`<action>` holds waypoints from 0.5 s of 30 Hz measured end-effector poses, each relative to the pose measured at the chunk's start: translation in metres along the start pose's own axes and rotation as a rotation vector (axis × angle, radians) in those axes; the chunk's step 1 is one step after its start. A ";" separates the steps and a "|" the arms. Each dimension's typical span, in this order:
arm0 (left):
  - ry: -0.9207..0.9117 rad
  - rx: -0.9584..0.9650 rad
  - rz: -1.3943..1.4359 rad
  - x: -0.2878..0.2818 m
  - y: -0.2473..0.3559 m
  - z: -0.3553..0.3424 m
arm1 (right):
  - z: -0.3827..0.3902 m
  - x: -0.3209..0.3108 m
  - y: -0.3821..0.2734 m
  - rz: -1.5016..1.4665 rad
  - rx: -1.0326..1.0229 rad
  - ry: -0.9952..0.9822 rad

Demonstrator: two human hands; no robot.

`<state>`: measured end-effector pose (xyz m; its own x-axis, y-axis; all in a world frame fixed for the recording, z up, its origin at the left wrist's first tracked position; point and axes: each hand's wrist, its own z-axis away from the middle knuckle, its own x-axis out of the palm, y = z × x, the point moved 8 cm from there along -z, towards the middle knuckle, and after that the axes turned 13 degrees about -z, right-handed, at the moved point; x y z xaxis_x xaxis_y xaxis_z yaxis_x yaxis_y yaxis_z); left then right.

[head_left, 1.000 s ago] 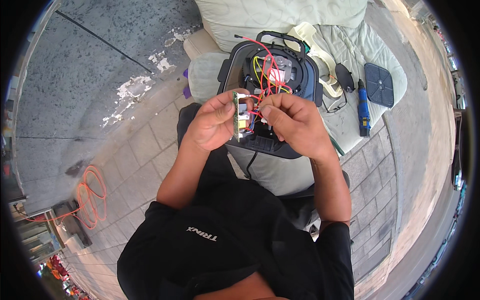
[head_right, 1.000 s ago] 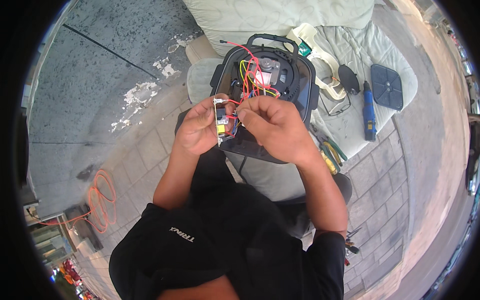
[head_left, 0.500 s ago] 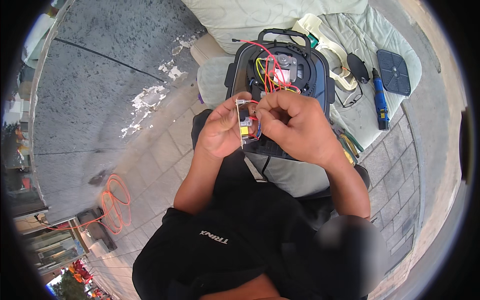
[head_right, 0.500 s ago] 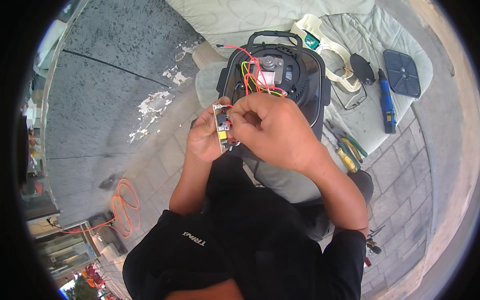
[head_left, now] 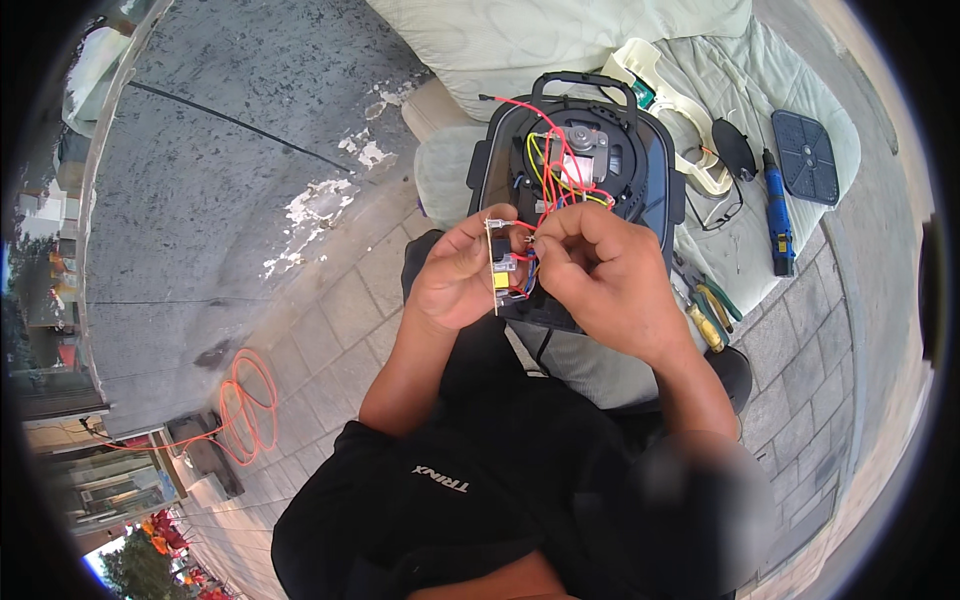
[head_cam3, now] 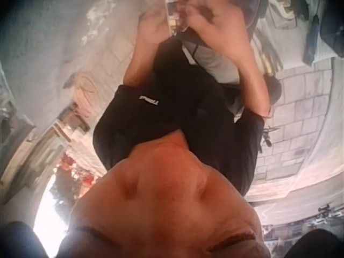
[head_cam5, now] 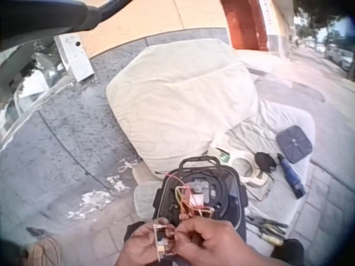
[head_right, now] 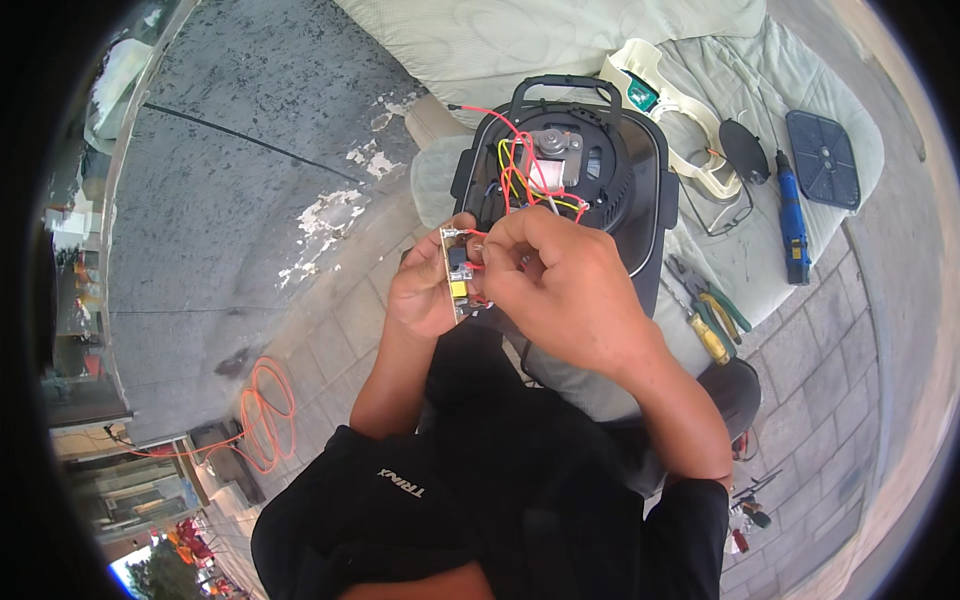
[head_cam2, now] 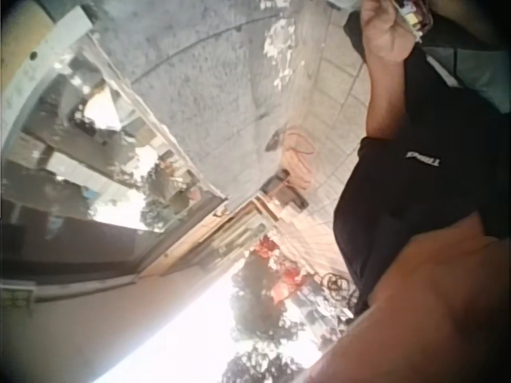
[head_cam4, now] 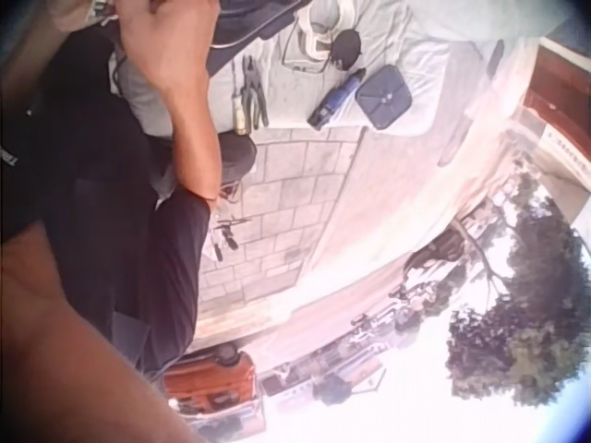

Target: The person sits on the ground and works on a small green circuit board connected to a black device. They use a screwdriver to adjust components on the board and handle various colored wires attached to the device.

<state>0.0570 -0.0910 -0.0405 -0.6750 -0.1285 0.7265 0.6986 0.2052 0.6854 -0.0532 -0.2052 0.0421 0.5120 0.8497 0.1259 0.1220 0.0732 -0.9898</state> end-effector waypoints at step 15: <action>0.069 -0.008 0.007 -0.002 -0.002 -0.001 | 0.005 -0.002 0.014 -0.224 0.091 0.037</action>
<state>0.0571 -0.0917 -0.0427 -0.6523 -0.1935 0.7329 0.7056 0.1983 0.6803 -0.0572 -0.2033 0.0278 0.5119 0.7872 0.3440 0.1596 0.3063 -0.9385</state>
